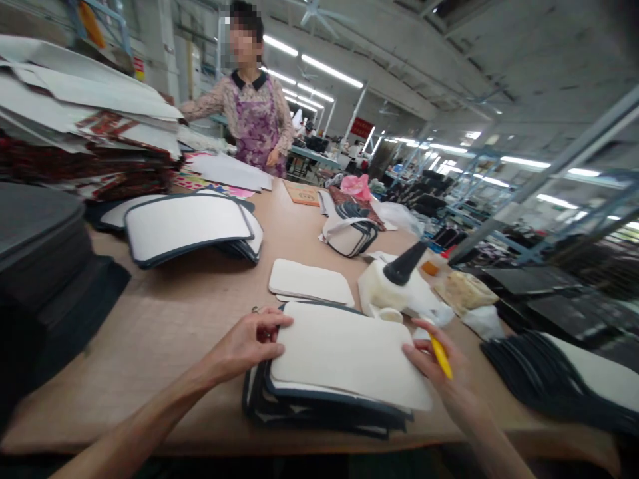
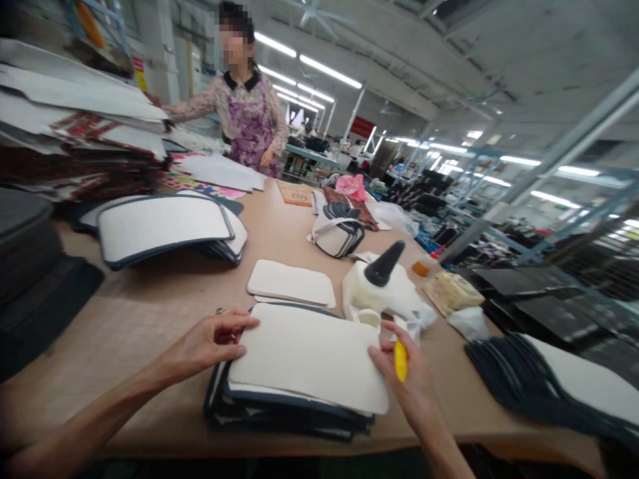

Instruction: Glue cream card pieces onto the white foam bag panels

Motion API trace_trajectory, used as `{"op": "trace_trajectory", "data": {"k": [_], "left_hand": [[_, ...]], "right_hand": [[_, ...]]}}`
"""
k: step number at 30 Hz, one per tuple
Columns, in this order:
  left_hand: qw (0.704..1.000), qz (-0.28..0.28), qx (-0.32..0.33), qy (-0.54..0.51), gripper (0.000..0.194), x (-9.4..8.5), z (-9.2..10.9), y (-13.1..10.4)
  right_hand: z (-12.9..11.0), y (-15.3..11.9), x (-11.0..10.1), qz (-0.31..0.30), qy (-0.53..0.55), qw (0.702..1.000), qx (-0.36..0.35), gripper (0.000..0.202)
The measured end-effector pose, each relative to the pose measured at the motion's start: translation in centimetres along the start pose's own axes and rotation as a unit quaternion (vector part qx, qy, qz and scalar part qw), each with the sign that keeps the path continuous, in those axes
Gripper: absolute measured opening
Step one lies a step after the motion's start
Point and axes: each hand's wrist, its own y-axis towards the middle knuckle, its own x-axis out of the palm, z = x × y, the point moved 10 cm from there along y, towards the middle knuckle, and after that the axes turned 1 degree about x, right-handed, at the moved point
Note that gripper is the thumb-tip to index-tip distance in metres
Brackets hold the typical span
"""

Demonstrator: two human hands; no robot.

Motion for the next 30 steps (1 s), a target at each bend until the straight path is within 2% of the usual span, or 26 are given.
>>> {"op": "trace_trajectory", "data": {"k": [3,6,17,20,25,30], "left_hand": [[0.999,0.005,0.002,0.043,0.041,-0.7,-0.7,0.6],[0.997,0.018,0.003,0.077,0.04,-1.4,-1.3,1.0],[0.994,0.04,-0.006,0.104,0.042,-3.0,-3.2,1.7],[0.995,0.044,-0.014,0.091,0.043,-2.9,-2.8,1.4],[0.997,0.04,-0.038,0.062,0.04,-2.0,-0.9,0.5],[0.999,0.008,-0.035,0.013,0.043,-1.1,-0.8,0.3]], "right_hand": [[0.8,-0.1,1.3,-0.03,0.032,0.999,-0.008,0.053],[1.0,-0.3,1.8,-0.035,0.033,0.999,-0.006,0.051],[0.7,-0.7,2.4,0.001,-0.002,0.999,-0.032,0.035],[0.8,-1.0,2.5,0.005,-0.016,0.999,-0.036,0.034],[1.3,-1.2,2.8,-0.004,-0.034,0.999,-0.038,0.037],[2.2,-0.8,2.9,-0.017,-0.081,0.996,-0.041,0.04]]}}
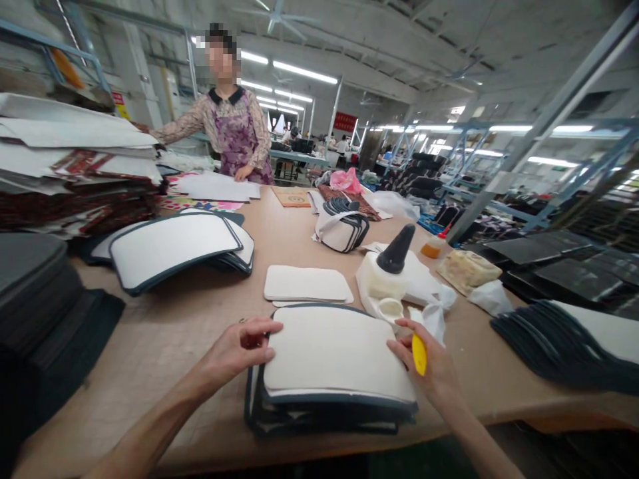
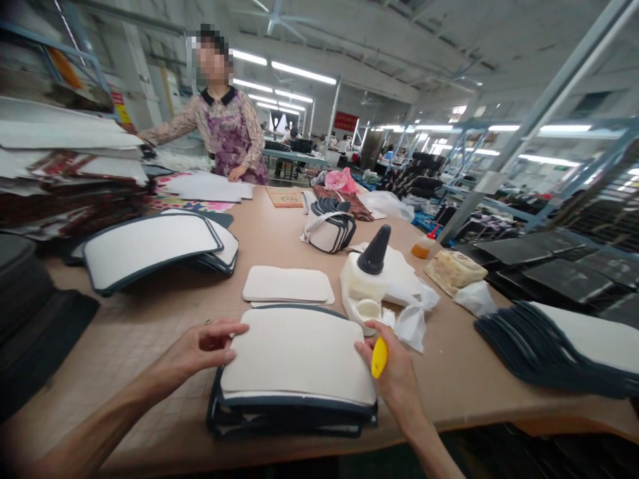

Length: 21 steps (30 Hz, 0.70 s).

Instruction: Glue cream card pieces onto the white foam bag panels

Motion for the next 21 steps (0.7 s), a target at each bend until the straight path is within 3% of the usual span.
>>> {"op": "trace_trajectory", "data": {"k": [6,13,16,18,20,21], "left_hand": [[1.0,-0.016,-0.001,-0.014,0.042,0.1,-1.0,0.1],[0.998,-0.038,0.014,0.039,0.04,0.8,0.0,-0.4],[0.982,-0.01,0.081,0.17,0.03,0.1,2.3,-0.8],[0.947,0.061,0.167,0.268,0.022,-0.5,5.3,-0.9],[0.907,0.113,0.257,0.315,0.019,0.1,8.7,-1.1],[0.895,0.105,0.296,0.317,0.022,1.3,10.1,-0.9]], "right_hand": [[0.2,0.1,0.1,-0.005,-0.019,1.0,-0.013,0.039],[-0.1,0.1,0.1,-0.004,-0.033,0.999,-0.013,0.037],[-0.2,0.0,0.0,-0.005,-0.026,1.0,-0.004,0.038],[-0.2,-0.1,0.0,-0.003,-0.021,1.0,0.006,0.039],[-0.1,-0.1,0.2,-0.001,-0.018,1.0,0.016,0.041],[0.0,-0.1,0.3,0.002,-0.016,1.0,0.022,0.041]]}}
